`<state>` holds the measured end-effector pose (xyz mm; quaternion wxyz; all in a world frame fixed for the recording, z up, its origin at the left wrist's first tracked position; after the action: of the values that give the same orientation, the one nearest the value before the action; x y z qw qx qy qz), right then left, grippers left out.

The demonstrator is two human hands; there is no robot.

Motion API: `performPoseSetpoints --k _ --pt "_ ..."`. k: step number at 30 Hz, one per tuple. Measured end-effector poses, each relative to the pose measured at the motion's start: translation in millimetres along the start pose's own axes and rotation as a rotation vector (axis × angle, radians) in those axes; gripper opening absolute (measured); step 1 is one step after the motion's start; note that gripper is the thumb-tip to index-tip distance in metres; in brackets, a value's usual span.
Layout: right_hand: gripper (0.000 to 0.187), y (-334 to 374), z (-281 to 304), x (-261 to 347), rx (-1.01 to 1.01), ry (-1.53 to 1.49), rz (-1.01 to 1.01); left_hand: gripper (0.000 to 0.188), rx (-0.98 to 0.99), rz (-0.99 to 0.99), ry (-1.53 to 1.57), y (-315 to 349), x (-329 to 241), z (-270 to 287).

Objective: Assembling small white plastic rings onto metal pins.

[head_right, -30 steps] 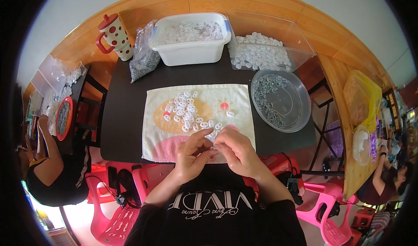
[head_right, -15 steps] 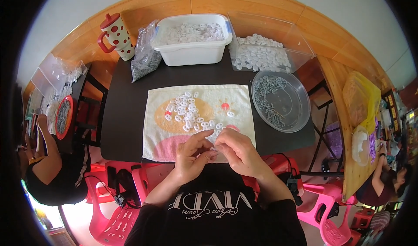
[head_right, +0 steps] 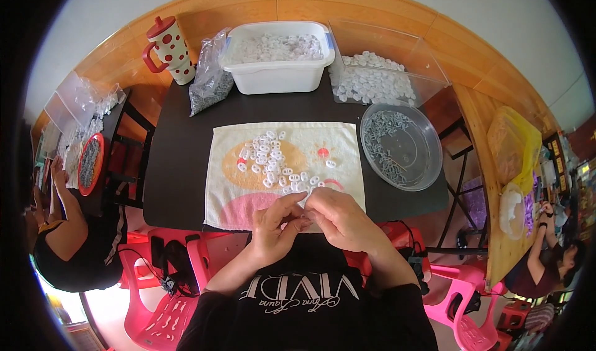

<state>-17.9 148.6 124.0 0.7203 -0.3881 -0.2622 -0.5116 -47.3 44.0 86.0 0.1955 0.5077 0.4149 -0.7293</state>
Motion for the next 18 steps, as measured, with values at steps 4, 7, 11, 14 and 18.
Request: performPoseSetpoints --k 4,7,11,14,18 --pt "0.005 -1 -6 -2 0.064 0.037 0.016 0.051 -0.017 -0.087 -0.080 -1 -11 2" --pt "0.004 4 -12 -19 0.151 0.028 -0.022 0.048 -0.010 -0.027 -0.049 0 -3 3" --pt "0.010 18 -3 -42 -0.053 -0.421 -0.294 0.044 -0.019 0.016 0.024 -1 4 6" --pt "0.008 32 2 -55 -0.285 -0.516 -0.286 0.039 -0.045 0.101 0.108 2 16 5" --pt "0.010 33 -16 -36 -0.359 -0.530 -0.113 0.034 -0.111 0.187 0.172 2 27 5"
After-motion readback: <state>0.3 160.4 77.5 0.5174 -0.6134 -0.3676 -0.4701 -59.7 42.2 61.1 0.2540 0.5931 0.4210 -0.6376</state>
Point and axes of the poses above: each hand's wrist, its own y-axis away from the middle knuckle, its own z-axis out of the back of the hand, x = y × z, the point moved 9 cm from there along -y, towards the middle knuckle
